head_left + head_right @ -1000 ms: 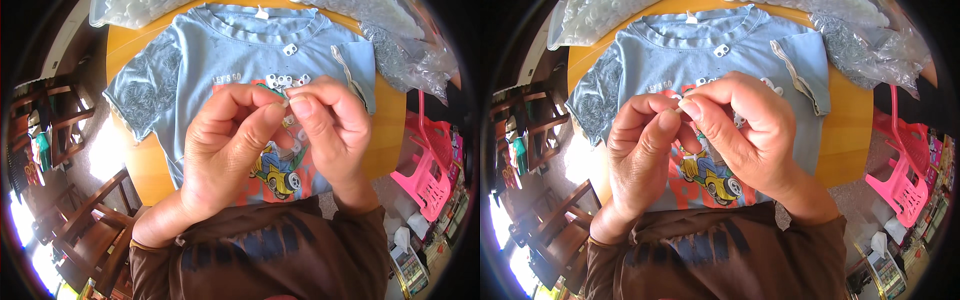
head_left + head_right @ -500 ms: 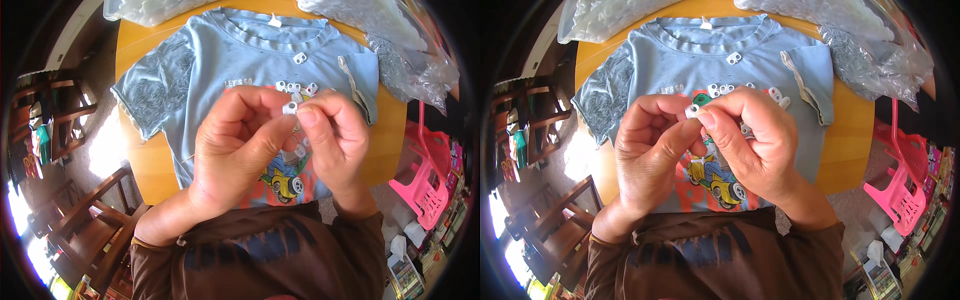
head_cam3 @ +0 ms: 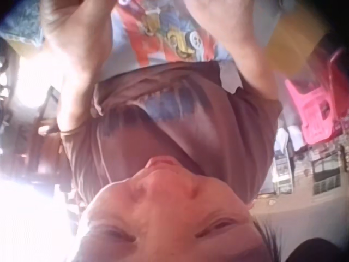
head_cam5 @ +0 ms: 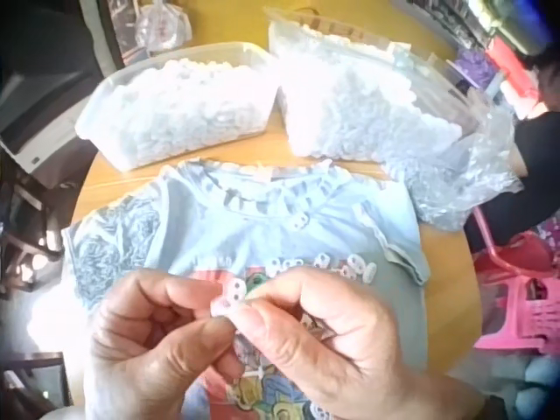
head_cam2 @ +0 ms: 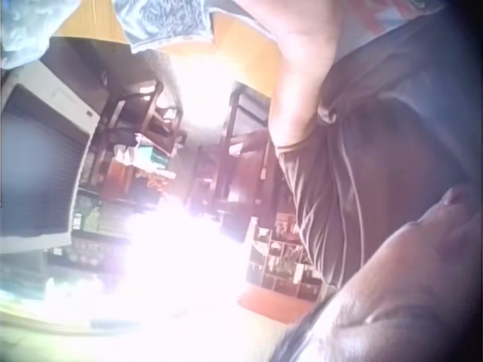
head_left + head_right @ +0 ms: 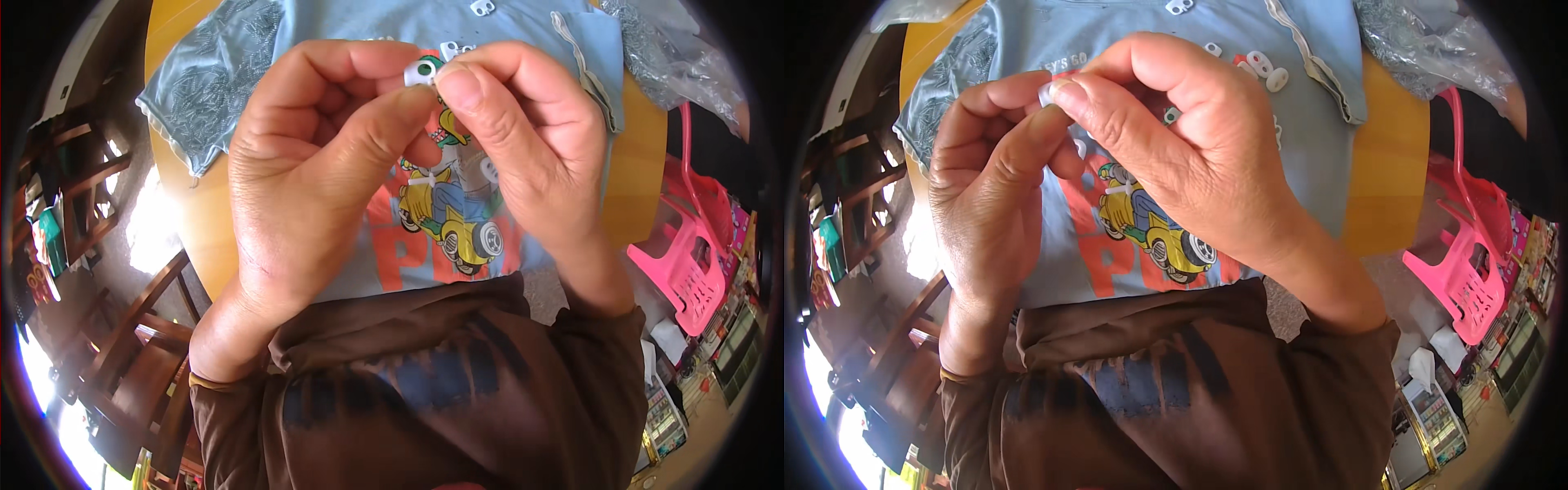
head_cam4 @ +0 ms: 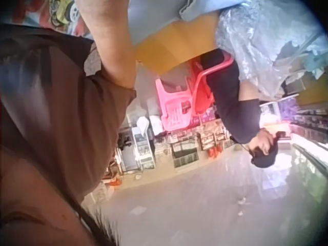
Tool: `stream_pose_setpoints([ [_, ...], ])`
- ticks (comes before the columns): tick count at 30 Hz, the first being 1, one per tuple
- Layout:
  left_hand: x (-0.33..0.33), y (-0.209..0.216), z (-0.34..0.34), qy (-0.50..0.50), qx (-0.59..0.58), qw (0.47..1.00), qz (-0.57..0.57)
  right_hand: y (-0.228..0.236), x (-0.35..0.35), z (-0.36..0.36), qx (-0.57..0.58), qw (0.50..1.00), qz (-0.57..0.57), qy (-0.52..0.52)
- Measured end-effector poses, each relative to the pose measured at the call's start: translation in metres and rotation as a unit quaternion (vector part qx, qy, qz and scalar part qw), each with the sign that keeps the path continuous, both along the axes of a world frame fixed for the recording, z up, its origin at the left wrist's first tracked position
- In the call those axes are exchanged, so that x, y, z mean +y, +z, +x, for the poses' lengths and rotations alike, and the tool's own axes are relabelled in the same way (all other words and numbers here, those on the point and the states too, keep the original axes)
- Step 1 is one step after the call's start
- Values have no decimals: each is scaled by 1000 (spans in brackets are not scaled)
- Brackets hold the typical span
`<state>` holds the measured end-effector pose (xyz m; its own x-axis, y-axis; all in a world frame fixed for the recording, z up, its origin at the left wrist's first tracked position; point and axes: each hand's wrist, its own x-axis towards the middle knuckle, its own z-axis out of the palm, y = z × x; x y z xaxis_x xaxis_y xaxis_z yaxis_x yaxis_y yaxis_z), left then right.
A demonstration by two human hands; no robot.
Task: Assembling small white plastic components using a thin metal pin.
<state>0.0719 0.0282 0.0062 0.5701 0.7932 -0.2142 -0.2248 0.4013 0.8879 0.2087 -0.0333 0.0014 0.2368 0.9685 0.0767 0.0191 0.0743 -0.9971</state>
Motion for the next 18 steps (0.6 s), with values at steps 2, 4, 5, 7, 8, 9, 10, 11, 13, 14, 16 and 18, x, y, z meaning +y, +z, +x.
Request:
stream_pose_setpoints([
  [2,-1,1,-7,6,1,1000,7,9,-2,-2,5,1000,-21,21],
  [4,0,4,-14,13,2,1000,14,14,-3,-4,9,998,-42,43],
  [5,1,7,-18,22,-9,1000,5,13,-4,-5,7,998,-48,37],
  [7,3,11,-28,51,-22,998,-4,20,-6,-4,15,995,-95,31],
  [8,5,9,-36,60,-30,998,15,19,-7,-3,12,995,-94,33],
  [9,6,7,-42,69,-37,996,34,15,-7,-2,-76,993,-88,36],
  [10,4,14,-46,98,-10,995,22,13,-6,-1,-162,983,-80,40],
  [11,5,12,-53,94,-21,995,30,11,-4,0,-164,982,-77,42],
  [13,5,11,-64,104,-19,994,32,6,0,1,-372,925,-29,72],
  [14,4,10,-68,104,-22,994,35,2,2,-3,-399,915,-12,55],
  [16,3,7,-73,107,-21,993,44,-5,6,-3,-447,892,24,65],
  [18,0,8,-74,117,-7,992,37,-8,8,-5,-511,855,51,74],
])
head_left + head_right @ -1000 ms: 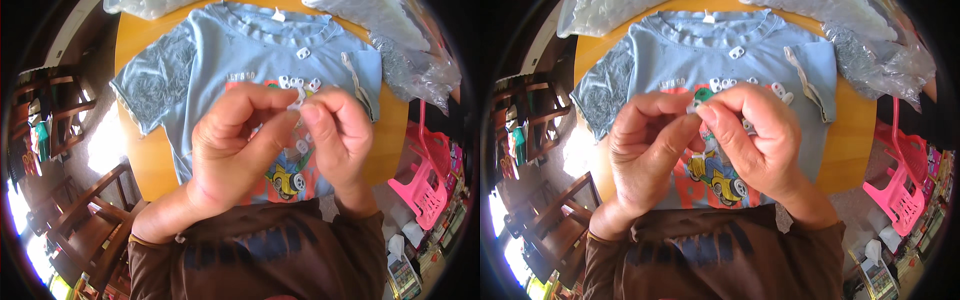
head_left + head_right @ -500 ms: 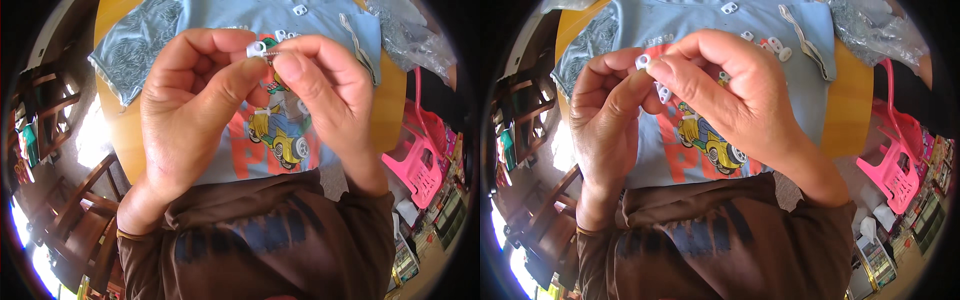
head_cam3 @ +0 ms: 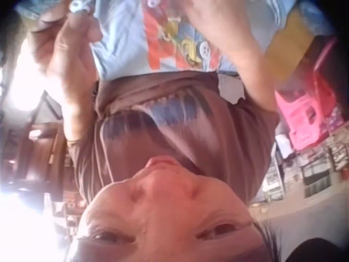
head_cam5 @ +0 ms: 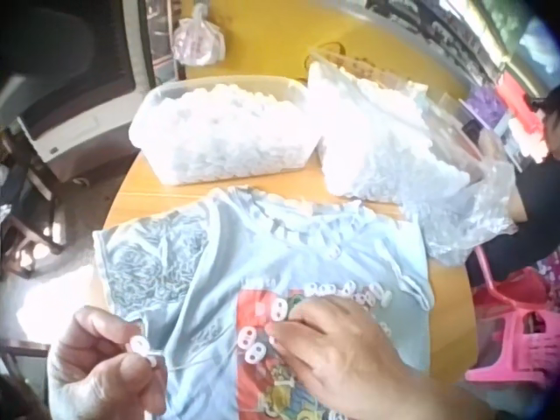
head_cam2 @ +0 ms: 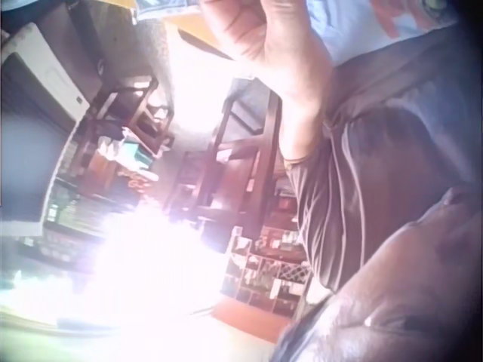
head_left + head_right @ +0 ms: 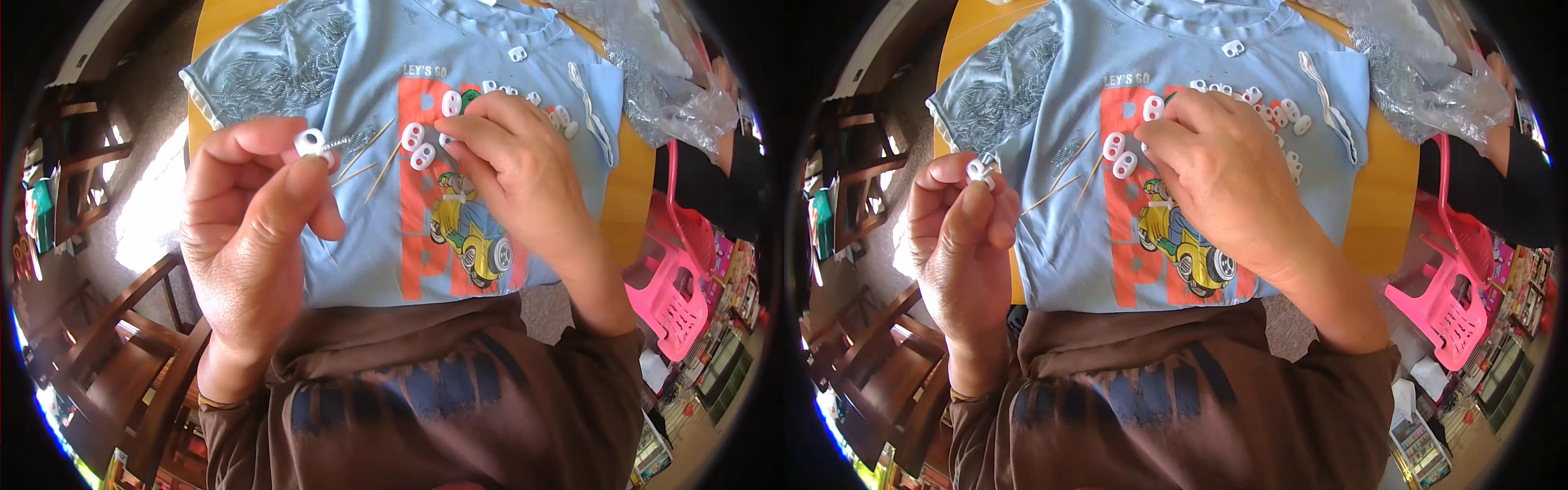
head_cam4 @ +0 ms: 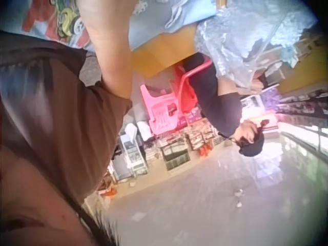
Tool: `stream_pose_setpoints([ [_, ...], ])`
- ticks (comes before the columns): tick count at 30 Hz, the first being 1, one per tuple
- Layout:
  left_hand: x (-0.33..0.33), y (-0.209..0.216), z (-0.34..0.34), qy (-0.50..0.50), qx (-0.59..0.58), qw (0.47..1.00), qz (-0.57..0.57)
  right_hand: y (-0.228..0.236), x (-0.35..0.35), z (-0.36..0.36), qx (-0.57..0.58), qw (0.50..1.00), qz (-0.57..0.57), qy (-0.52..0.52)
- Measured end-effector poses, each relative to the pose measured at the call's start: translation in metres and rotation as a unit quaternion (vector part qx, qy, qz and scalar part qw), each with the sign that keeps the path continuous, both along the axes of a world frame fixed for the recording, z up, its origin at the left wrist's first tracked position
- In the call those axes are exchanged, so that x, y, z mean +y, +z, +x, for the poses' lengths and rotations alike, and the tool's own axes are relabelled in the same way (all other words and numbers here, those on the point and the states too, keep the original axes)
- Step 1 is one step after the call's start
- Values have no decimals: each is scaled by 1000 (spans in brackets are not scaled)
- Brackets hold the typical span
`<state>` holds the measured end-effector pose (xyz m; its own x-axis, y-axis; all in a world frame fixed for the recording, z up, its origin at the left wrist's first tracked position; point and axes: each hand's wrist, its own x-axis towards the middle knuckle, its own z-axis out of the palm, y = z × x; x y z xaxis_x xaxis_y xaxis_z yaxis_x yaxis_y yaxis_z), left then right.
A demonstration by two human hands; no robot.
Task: Assembling small white plastic components using a thin metal pin.
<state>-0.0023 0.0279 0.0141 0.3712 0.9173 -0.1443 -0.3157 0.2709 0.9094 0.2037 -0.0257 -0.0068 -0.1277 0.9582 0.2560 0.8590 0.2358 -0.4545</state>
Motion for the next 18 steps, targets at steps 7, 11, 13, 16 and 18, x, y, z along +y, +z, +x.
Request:
stream_pose_setpoints([
  [7,1,0,-6,-26,-51,997,-52,6,0,-1,-33,999,0,13],
  [11,-1,-4,-4,-42,-68,993,-83,15,-6,-10,149,982,-111,-35],
  [13,-2,-3,-3,-44,-70,992,-95,15,-7,-16,447,874,-174,-82],
  [16,-6,2,3,-48,-53,992,-103,32,0,-21,607,753,-235,-99],
  [18,-7,3,6,-60,-35,992,-107,30,1,-24,623,737,-243,-100],
])
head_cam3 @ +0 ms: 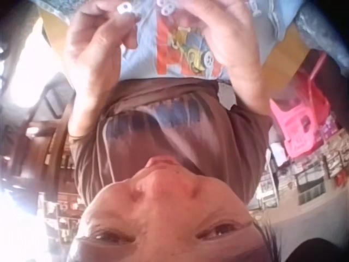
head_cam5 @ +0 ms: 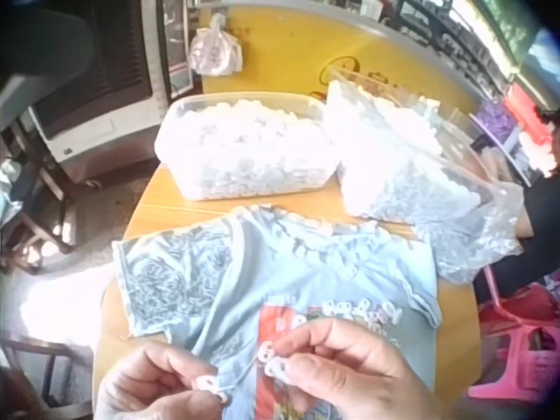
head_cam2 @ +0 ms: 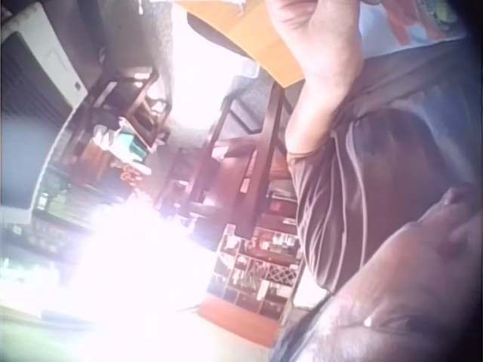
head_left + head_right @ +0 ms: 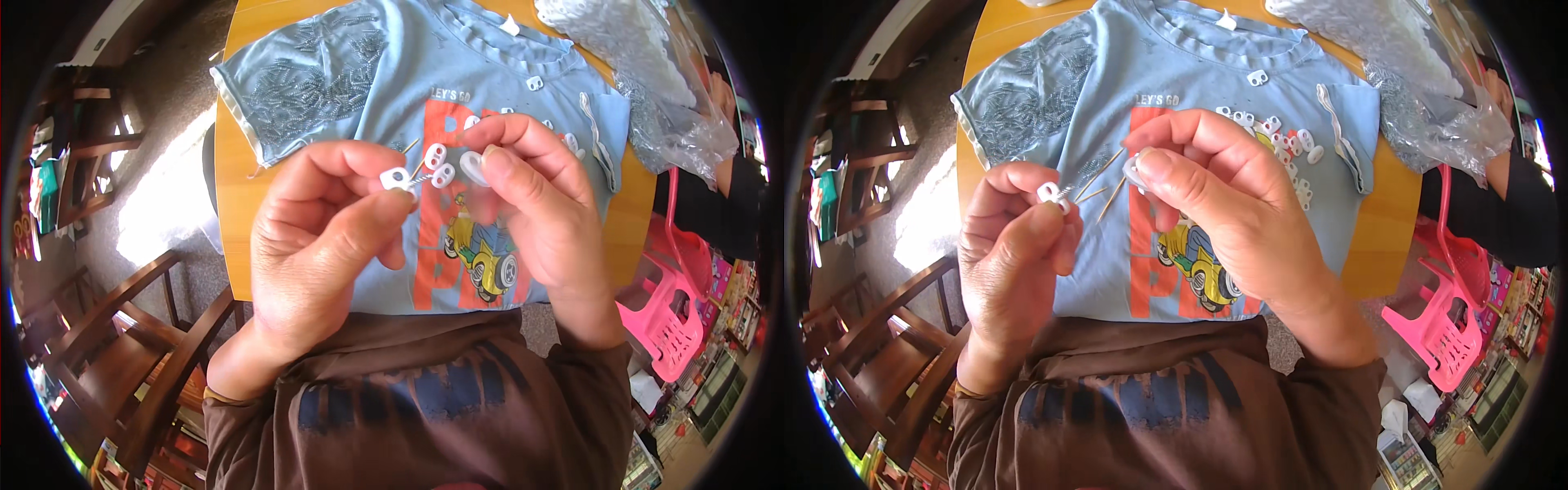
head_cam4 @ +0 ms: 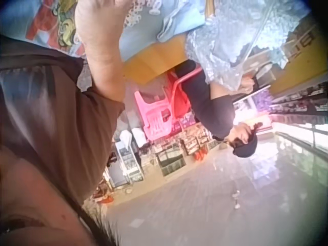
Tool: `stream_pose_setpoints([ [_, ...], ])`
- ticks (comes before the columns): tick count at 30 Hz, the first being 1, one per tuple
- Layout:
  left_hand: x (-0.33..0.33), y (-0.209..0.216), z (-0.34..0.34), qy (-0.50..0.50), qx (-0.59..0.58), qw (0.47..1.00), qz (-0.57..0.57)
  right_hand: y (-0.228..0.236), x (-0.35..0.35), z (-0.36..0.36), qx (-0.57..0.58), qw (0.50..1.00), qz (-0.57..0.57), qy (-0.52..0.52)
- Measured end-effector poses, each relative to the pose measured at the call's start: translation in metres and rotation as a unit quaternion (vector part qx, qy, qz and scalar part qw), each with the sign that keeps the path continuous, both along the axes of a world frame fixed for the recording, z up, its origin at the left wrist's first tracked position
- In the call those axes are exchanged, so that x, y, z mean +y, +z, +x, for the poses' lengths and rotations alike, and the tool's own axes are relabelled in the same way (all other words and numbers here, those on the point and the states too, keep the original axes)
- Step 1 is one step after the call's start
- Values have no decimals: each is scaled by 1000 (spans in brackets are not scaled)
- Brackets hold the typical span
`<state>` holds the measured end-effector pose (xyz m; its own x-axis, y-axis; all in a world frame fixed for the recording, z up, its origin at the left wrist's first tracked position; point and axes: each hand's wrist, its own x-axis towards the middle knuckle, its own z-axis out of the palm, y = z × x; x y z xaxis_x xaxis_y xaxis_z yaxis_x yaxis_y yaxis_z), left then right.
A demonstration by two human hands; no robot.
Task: Assembling small white plastic components using a thin metal pin.
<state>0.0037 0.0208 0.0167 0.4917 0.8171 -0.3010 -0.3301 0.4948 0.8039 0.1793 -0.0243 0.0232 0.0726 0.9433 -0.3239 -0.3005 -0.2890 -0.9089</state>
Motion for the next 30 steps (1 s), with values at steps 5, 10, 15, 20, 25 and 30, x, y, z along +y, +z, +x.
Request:
stream_pose_setpoints([
  [5,-7,10,11,-4,-13,999,-34,1,-2,1,79,997,0,20],
  [10,-9,5,13,-13,-32,999,-25,3,-2,-6,30,999,-5,-26],
  [15,-9,4,14,4,-14,1000,-22,1,-3,-7,-9,998,55,-26],
  [20,-9,3,13,14,-3,1000,-7,0,-5,0,23,998,53,-2],
  [25,-8,3,13,11,-8,1000,-7,1,-9,-2,69,997,35,5],
  [30,-9,3,14,4,-17,1000,-17,-4,-10,0,7,997,75,14],
])
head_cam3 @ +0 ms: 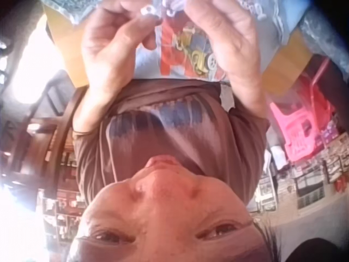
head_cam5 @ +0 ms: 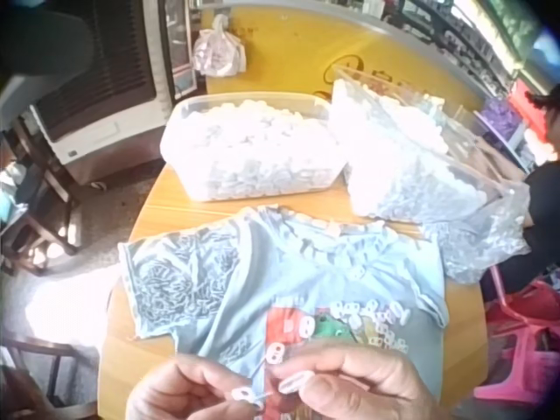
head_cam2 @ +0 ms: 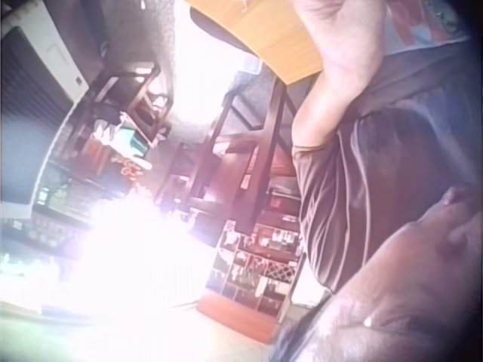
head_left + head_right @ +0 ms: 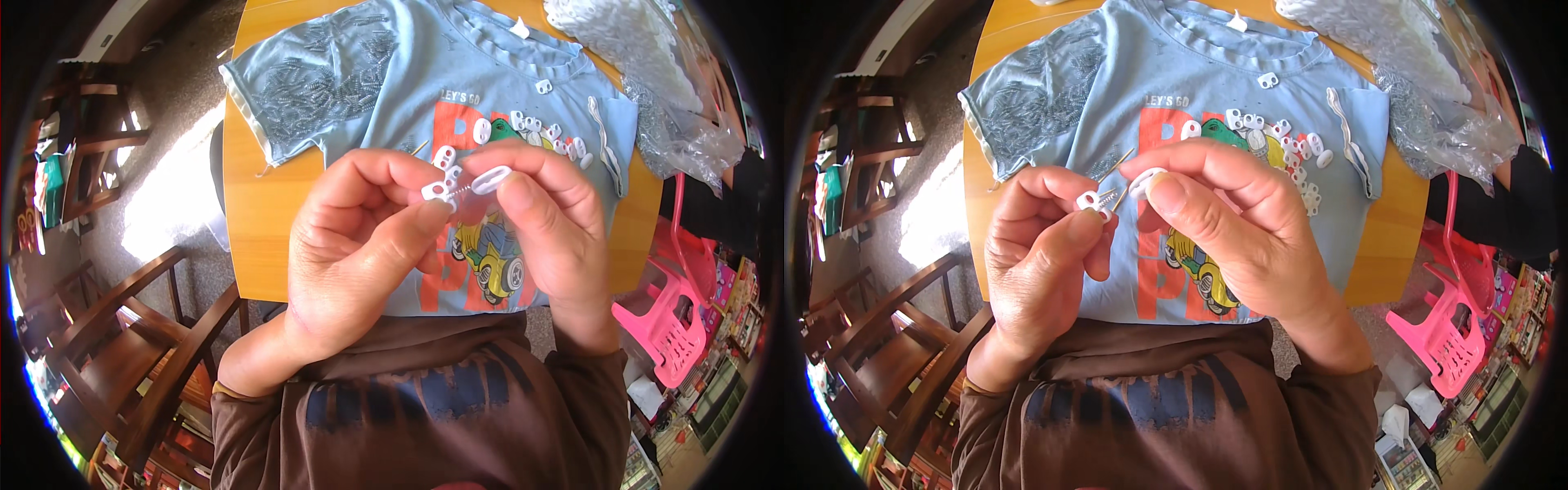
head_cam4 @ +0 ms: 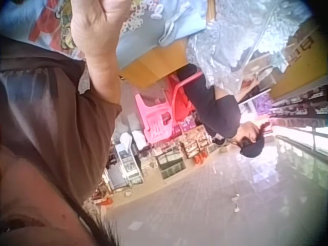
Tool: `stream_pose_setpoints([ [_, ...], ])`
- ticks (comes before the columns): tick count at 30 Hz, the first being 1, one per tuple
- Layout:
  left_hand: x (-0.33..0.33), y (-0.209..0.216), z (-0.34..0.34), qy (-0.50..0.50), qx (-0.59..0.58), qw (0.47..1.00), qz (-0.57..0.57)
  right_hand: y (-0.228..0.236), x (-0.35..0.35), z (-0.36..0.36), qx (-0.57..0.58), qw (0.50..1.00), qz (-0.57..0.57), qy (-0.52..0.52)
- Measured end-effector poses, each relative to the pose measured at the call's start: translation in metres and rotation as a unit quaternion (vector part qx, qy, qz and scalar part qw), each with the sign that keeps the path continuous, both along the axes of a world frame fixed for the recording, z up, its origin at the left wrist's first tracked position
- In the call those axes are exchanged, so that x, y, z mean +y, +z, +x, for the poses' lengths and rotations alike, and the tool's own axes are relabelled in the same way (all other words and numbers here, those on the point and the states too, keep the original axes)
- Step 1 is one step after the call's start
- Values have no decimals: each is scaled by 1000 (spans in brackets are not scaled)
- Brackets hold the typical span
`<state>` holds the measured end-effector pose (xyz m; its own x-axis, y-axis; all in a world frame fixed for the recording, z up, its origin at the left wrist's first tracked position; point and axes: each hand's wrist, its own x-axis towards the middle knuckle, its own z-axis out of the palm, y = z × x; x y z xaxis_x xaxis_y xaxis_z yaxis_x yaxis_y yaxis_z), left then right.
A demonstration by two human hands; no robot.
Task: Assembling small white plastic components using a thin metal pin.
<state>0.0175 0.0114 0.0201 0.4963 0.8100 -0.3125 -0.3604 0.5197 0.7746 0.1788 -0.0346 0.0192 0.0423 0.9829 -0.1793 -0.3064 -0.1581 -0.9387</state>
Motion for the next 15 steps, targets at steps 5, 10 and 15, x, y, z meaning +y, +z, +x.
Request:
stream_pose_setpoints([
  [5,-2,-2,0,-8,-18,1000,-2,3,-1,-1,-2,1000,-22,11],
  [10,-1,-3,-1,-27,-16,999,-7,2,0,-1,-36,999,-1,14],
  [15,-1,-5,-2,-41,-3,999,4,3,0,-1,-53,998,3,15],
])
